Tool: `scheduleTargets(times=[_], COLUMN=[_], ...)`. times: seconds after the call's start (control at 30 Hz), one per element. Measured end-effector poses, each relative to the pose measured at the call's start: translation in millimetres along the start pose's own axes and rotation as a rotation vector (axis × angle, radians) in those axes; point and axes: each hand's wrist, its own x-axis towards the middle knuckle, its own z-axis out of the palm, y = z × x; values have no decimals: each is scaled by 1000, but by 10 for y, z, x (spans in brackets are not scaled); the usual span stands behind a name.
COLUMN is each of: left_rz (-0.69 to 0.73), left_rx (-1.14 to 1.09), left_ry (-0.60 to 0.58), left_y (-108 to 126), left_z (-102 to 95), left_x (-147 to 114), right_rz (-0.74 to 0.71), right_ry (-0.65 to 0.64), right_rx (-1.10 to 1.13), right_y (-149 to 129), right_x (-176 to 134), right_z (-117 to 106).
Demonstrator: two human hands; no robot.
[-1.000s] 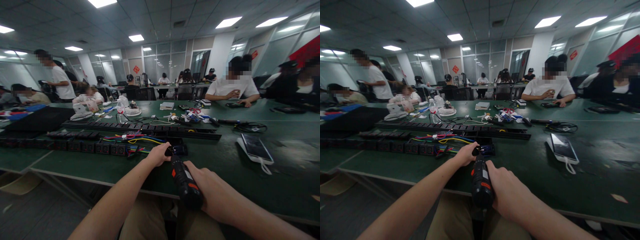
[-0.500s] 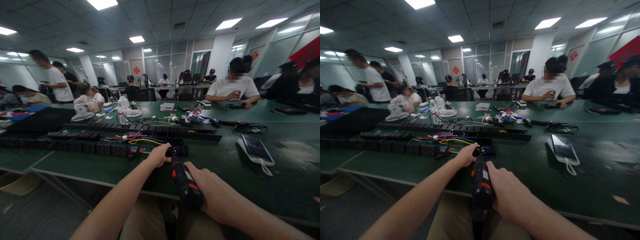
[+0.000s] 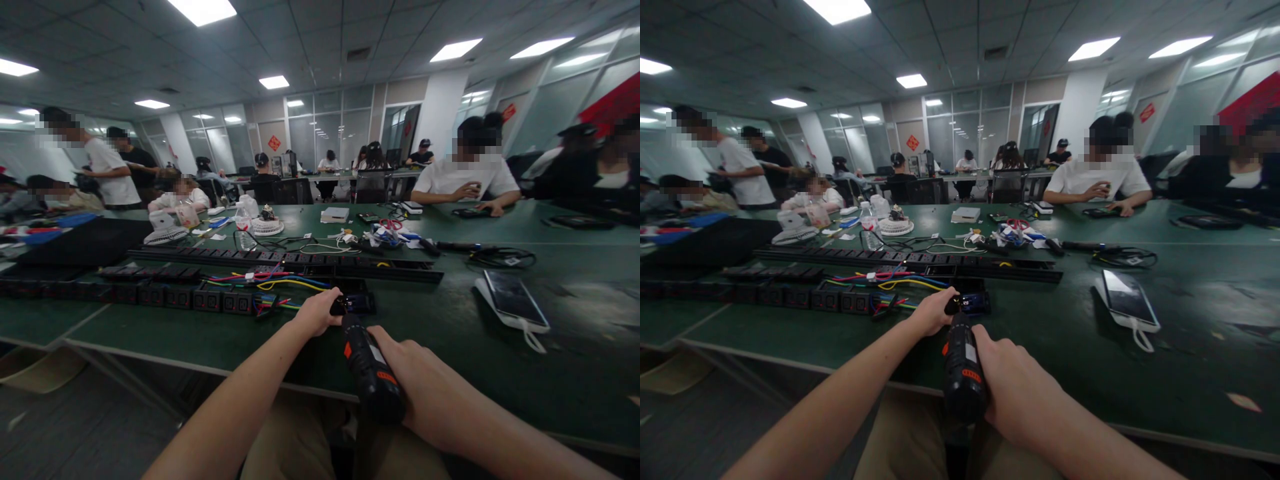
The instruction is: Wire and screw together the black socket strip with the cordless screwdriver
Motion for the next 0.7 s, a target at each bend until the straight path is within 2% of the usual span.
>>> scheduleTargets(times=[0.3,0.7], left_rz=[14,-9], left_rx=[8,-2], left_ry=[29,5], left_y=[-43,-19], left_z=[59,28], left_x=[27,14], right_rz=[4,11], right_ry=[-11,-12], right_rx=[-16,-15], right_y=[-26,-4], right_x=[-20,-5], right_z=[-13,-1])
